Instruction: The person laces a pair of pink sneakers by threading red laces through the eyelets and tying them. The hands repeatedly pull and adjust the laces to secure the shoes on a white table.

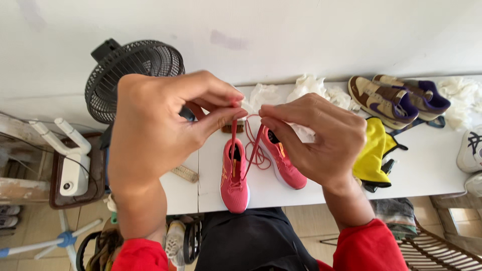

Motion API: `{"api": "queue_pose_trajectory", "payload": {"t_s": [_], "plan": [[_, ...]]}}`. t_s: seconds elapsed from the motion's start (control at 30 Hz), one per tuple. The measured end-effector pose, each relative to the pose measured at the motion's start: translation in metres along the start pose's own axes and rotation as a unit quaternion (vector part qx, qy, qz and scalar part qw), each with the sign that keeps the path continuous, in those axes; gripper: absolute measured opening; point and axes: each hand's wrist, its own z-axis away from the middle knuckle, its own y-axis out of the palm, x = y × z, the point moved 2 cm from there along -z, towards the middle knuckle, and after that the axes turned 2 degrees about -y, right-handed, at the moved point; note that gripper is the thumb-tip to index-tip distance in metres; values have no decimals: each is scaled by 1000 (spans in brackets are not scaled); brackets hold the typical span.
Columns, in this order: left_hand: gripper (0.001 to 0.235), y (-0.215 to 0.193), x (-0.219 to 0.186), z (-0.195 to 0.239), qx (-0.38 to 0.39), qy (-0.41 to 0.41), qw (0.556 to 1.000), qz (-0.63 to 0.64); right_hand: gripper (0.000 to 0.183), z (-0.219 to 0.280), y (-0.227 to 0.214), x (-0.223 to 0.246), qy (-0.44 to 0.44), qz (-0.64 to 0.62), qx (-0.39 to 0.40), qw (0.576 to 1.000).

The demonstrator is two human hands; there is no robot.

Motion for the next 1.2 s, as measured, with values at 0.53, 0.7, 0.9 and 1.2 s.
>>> {"api": "queue_pose_trajectory", "payload": {"t_s": [0.53,0.7,0.9,1.2], "plan": [[20,-2,11,-8,-7,-93,987,133,7,-8,14,-12,187,-119,-120,968],[19,-2,7,-9,-3,-83,987,134,6,-6,10,-12,192,-122,-129,965],[19,-4,5,-11,0,-91,987,131,7,-6,9,-10,196,-127,-131,963],[19,-5,4,-11,12,-85,986,146,7,-7,10,-9,191,-126,-130,965]]}}
